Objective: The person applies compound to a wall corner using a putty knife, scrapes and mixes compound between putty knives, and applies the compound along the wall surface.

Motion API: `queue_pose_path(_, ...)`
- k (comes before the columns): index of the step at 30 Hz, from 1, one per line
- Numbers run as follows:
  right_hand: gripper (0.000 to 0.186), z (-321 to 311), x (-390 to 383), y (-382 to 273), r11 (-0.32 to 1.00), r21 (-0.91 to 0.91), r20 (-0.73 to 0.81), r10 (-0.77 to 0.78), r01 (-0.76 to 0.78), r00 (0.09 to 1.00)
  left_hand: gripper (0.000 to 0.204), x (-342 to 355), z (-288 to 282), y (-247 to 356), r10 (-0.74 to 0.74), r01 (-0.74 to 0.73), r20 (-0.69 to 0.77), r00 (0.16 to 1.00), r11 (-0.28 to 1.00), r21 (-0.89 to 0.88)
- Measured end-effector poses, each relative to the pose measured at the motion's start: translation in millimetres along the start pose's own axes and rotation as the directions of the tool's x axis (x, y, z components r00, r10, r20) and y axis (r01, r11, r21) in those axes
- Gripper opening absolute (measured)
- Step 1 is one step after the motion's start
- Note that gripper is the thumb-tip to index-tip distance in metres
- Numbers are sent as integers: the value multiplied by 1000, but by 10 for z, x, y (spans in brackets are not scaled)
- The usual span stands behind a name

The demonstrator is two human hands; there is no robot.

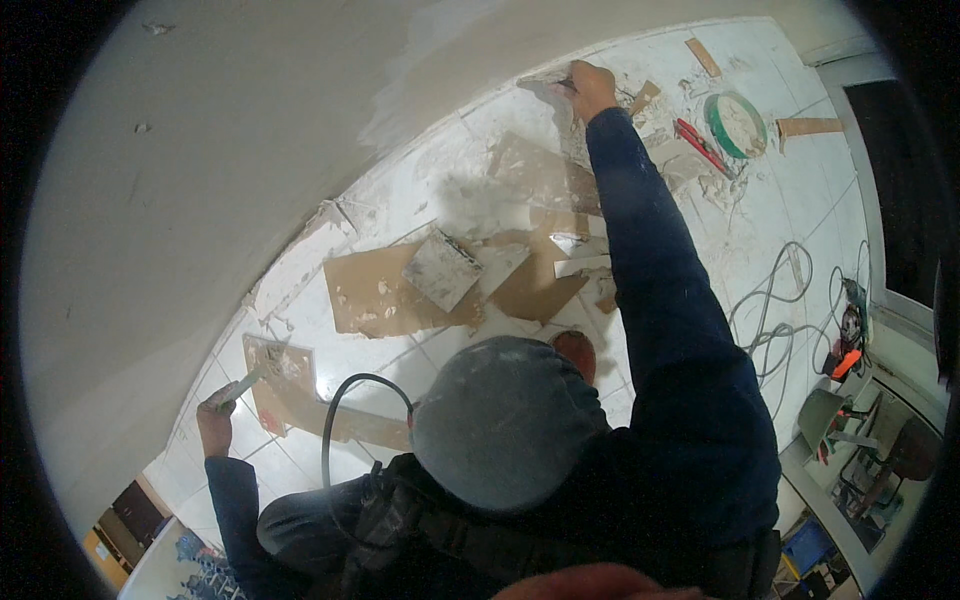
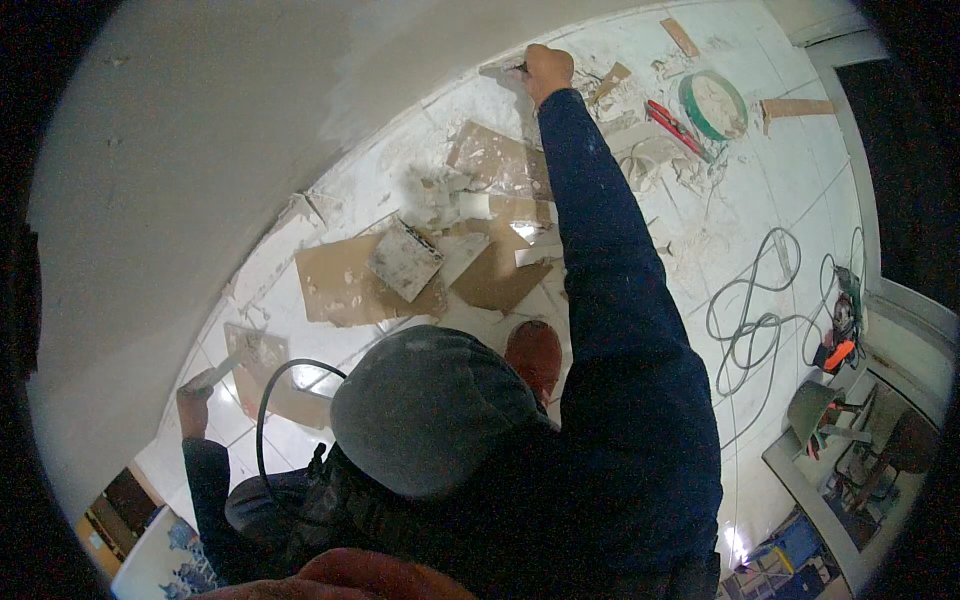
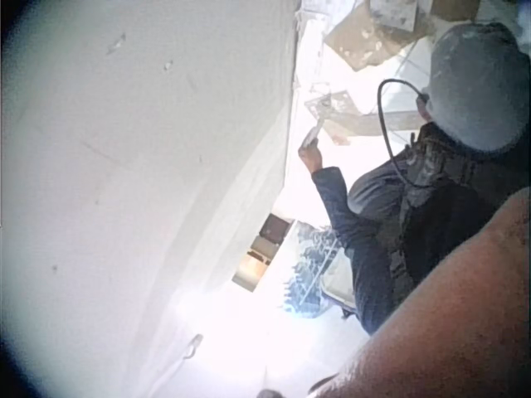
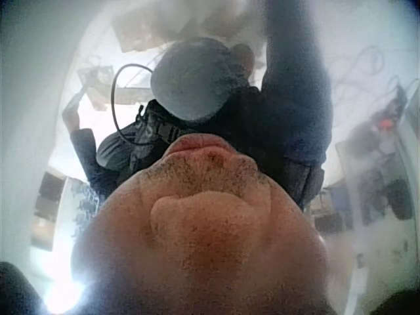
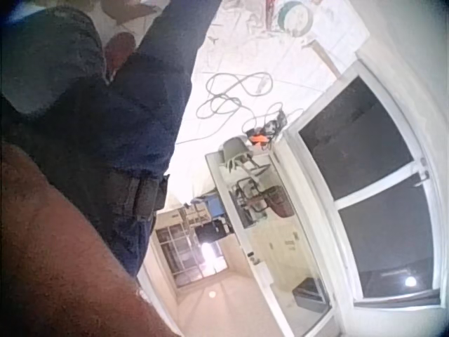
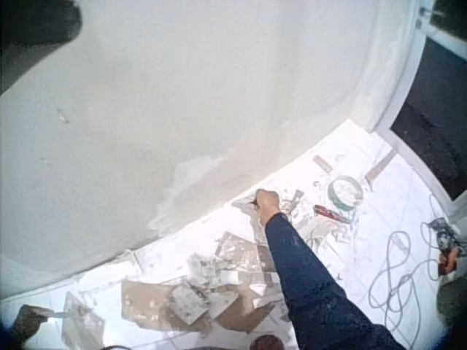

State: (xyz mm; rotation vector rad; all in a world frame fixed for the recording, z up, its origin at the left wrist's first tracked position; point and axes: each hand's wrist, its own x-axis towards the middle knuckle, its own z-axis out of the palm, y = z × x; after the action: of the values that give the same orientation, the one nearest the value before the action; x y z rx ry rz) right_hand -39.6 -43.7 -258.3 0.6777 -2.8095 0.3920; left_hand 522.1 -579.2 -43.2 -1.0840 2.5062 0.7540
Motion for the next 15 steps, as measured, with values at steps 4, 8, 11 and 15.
queue_pose_path(4, 39, 169, 302, 242, 983, -169, 21, -67, 70, 998, 37, 80, -5, 87, -8, 7, -11, 1000, 998, -64)
queue_pose_path(8, 34, 164, 623, 159, 984, -81, 35, -155, 157, 987, 37, 8, 4, 119, -37, 37, 6, 999, 999, -2)
queue_pose_path(11, 26, 257, 537, 589, 945, 292, -94, -125, 147, 988, 37, 101, 50, 101, -25, 24, 23, 999, 999, 35)
queue_pose_path(15, 19, 398, 113, 920, 331, 909, 110, 395, -254, 912, 37, 107, 35, -51, -24, 25, 20, 1000, 998, -51)
